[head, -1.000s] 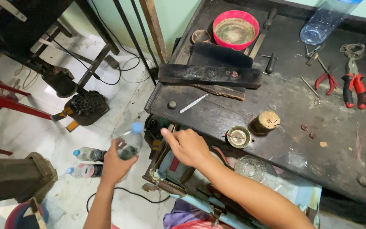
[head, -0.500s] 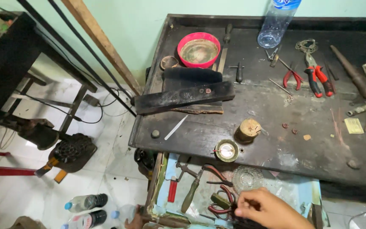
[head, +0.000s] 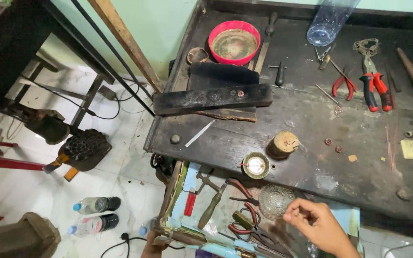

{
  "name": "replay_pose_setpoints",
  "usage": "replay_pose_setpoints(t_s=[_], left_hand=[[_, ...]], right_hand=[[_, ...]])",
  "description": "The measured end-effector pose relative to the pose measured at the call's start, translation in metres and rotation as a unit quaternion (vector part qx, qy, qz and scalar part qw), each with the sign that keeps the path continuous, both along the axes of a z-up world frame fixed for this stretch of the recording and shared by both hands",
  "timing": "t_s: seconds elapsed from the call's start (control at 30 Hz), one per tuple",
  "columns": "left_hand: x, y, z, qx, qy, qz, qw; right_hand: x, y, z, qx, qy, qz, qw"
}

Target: Soldering and assembling small jewelry components using a torch and tweezers on a workbench.

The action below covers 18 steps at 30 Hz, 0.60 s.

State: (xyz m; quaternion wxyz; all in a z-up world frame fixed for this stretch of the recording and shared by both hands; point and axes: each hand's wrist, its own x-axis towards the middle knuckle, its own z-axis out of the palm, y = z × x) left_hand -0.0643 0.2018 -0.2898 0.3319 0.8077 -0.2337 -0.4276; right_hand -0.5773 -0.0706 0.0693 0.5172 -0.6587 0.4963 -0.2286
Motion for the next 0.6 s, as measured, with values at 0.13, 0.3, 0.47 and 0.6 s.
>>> replay_pose_setpoints(t_s=[0.13, 0.3, 0.47, 0.6], left_hand=[[-0.006, -0.133, 0.133, 0.146, 0.174, 0.343, 0.911], [0.004, -0.237, 0.294, -0.333, -0.138, 0.303, 0.882], [-0.068, -0.287, 0.430, -0.353, -0.347, -0.246, 0.834], [-0.073, -0.311, 0.413, -0.238, -0.394, -0.349, 0.816]], right_hand=[[-0.003, -0.006, -0.002, -0.018, -0.019, 0.005, 1.000], [0.003, -0.003, -0.005, 0.013, -0.046, 0.002, 0.999], [0.008, 0.001, -0.008, 0.014, -0.058, 0.024, 0.998], [-0.002, 0.006, -0.017, -0.003, -0.071, 0.015, 0.997]])
